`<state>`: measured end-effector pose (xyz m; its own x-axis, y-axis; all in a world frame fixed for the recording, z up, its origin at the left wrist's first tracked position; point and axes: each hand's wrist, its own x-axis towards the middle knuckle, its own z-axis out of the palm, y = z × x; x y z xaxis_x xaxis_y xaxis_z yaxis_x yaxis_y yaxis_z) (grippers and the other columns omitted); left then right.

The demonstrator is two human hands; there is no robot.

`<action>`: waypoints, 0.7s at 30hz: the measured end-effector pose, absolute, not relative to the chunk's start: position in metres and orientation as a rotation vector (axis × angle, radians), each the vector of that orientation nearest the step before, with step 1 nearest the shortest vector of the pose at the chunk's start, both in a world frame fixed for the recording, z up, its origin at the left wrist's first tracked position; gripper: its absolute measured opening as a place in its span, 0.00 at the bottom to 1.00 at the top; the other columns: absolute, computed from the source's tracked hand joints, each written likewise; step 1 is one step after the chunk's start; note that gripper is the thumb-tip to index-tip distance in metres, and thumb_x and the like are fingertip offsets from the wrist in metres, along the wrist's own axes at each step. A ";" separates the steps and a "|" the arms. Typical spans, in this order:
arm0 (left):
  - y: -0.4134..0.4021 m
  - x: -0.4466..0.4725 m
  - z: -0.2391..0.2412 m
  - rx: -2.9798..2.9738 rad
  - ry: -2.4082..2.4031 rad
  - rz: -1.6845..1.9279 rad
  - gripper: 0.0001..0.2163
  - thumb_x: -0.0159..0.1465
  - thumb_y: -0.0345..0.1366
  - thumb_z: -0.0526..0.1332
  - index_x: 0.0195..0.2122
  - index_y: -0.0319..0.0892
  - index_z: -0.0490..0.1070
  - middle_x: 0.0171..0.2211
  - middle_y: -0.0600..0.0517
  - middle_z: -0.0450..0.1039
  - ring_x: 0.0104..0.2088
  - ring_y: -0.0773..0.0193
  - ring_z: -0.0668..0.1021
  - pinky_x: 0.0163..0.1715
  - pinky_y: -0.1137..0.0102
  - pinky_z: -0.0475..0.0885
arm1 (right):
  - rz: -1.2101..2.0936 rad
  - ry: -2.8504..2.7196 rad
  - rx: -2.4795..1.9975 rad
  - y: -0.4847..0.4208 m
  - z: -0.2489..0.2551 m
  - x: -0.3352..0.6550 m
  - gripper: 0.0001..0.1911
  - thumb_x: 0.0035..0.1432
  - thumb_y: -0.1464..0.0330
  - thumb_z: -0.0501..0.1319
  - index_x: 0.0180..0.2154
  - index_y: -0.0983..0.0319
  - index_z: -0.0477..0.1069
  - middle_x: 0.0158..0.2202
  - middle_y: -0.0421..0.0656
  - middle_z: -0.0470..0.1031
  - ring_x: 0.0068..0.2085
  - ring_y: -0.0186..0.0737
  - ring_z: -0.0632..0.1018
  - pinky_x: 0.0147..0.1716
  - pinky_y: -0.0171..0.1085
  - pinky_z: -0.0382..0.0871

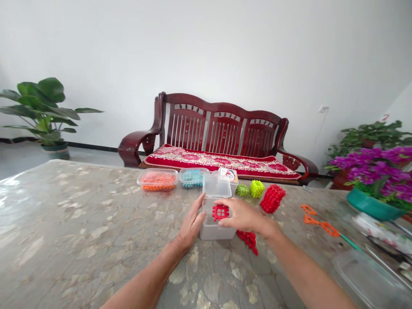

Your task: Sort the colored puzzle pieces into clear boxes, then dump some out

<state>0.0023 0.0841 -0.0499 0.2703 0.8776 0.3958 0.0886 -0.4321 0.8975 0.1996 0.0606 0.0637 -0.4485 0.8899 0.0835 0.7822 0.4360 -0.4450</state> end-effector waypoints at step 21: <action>0.078 0.002 -0.042 1.930 0.828 1.334 0.23 0.70 0.37 0.47 0.66 0.46 0.56 0.70 0.49 0.48 0.69 0.60 0.53 0.68 0.55 0.47 | -0.174 -1.445 -1.625 0.070 0.044 0.318 0.22 0.55 0.60 0.56 0.47 0.62 0.74 0.50 0.51 0.77 0.52 0.51 0.74 0.57 0.51 0.63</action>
